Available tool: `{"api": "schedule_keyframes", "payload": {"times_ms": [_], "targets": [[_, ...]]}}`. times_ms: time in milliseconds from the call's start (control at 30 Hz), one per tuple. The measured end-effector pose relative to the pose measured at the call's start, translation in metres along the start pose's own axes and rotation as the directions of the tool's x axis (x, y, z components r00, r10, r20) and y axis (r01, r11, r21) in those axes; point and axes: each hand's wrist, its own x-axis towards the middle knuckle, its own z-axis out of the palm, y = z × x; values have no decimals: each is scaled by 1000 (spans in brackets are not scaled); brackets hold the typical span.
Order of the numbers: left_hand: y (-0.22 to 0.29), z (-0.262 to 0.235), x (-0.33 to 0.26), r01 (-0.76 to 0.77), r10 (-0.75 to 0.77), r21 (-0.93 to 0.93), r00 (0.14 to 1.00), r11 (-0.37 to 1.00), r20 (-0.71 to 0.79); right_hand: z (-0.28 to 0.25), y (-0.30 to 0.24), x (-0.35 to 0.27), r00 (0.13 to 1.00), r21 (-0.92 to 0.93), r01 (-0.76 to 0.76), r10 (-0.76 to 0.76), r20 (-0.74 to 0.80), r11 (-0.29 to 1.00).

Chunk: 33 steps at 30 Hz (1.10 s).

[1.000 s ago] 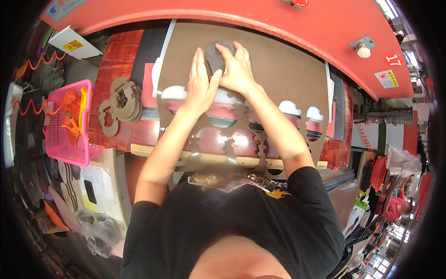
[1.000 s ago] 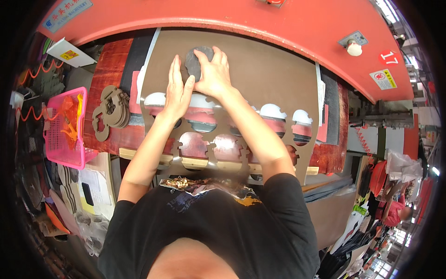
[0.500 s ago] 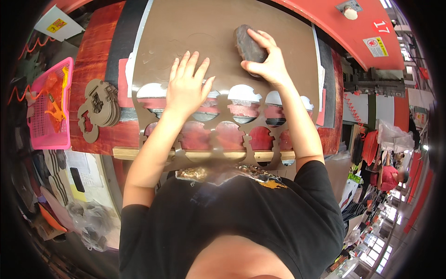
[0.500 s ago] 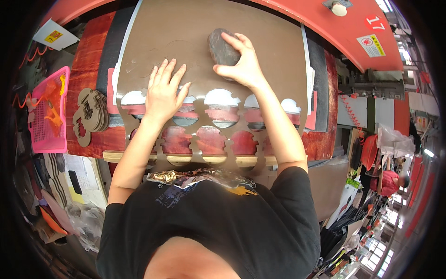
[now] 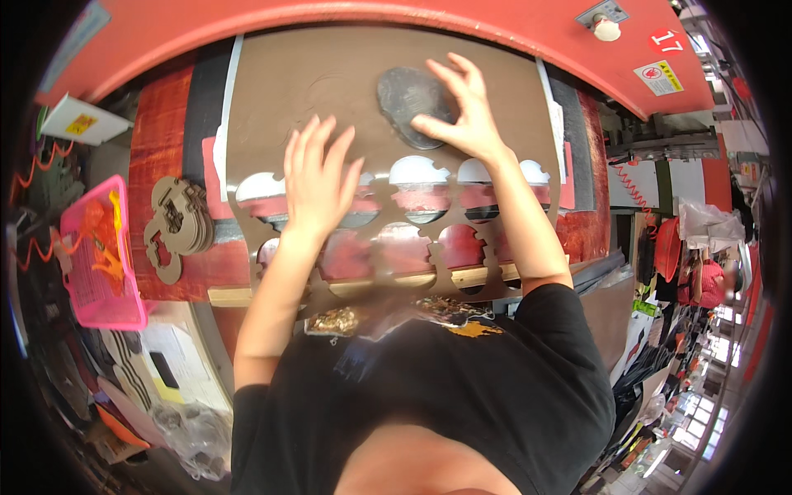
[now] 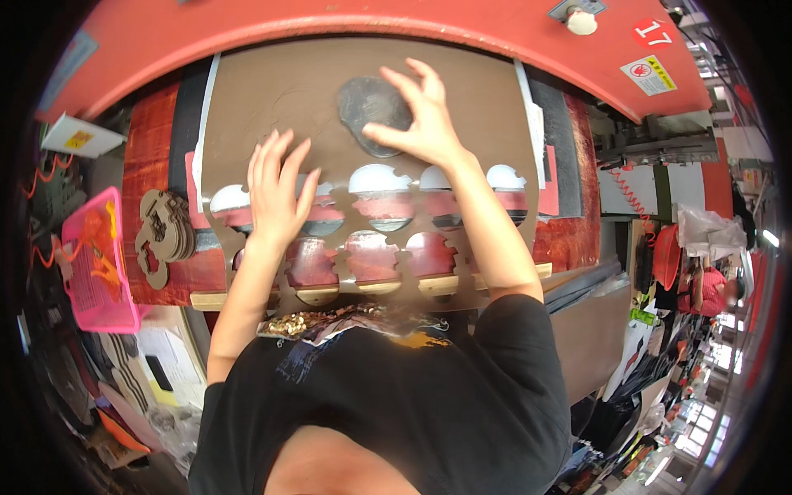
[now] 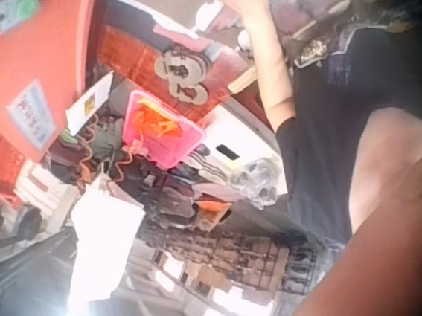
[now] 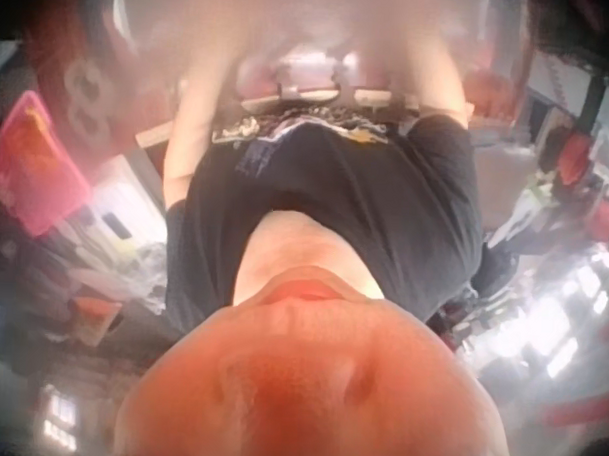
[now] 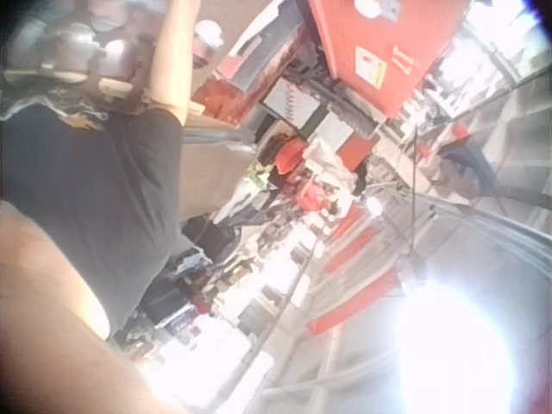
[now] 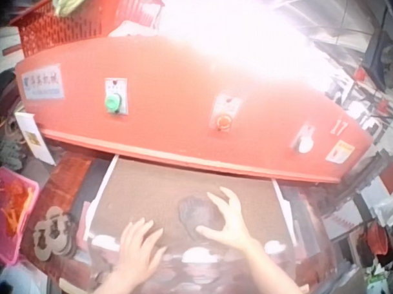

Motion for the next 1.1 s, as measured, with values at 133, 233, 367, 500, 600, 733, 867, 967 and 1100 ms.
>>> {"api": "schedule_keyframes", "payload": {"times_ms": [133, 233, 367, 500, 600, 733, 867, 967, 1100], "targets": [[19, 4, -10, -214, 226, -235, 974, 948, 23, -73, 37, 29, 887, 97, 37, 12, -462, 995], [34, 19, -24, -220, 308, -366, 929, 904, 203, -142, 64, 60, 707, -93, 107, -142, -693, 990], [16, 59, 2, -185, 254, -233, 914, 955, 316, -178, 84, 86, 807, -116, -164, 65, -587, 980], [-3, 81, 43, -160, 204, -182, 944, 970, 260, -118, 75, 28, 909, 50, -245, 247, -335, 968], [-2, 84, 54, -161, 195, -138, 939, 977, 283, -36, 64, -27, 941, -7, -244, 238, 239, 970], [5, 83, 50, -146, 167, -98, 952, 984, 257, 7, 62, -63, 987, -223, -35, 68, 143, 974], [10, 85, 47, -145, 155, -59, 962, 988, 225, 10, 61, -66, 998, -262, 10, 6, 60, 965], [13, 84, 44, -152, 158, -44, 963, 987, 220, 12, 56, -69, 999, -241, 21, -28, -26, 970], [22, 72, 26, -155, 161, -42, 954, 987, 253, 6, 40, -88, 999, -230, -3, 11, 33, 973]]}}
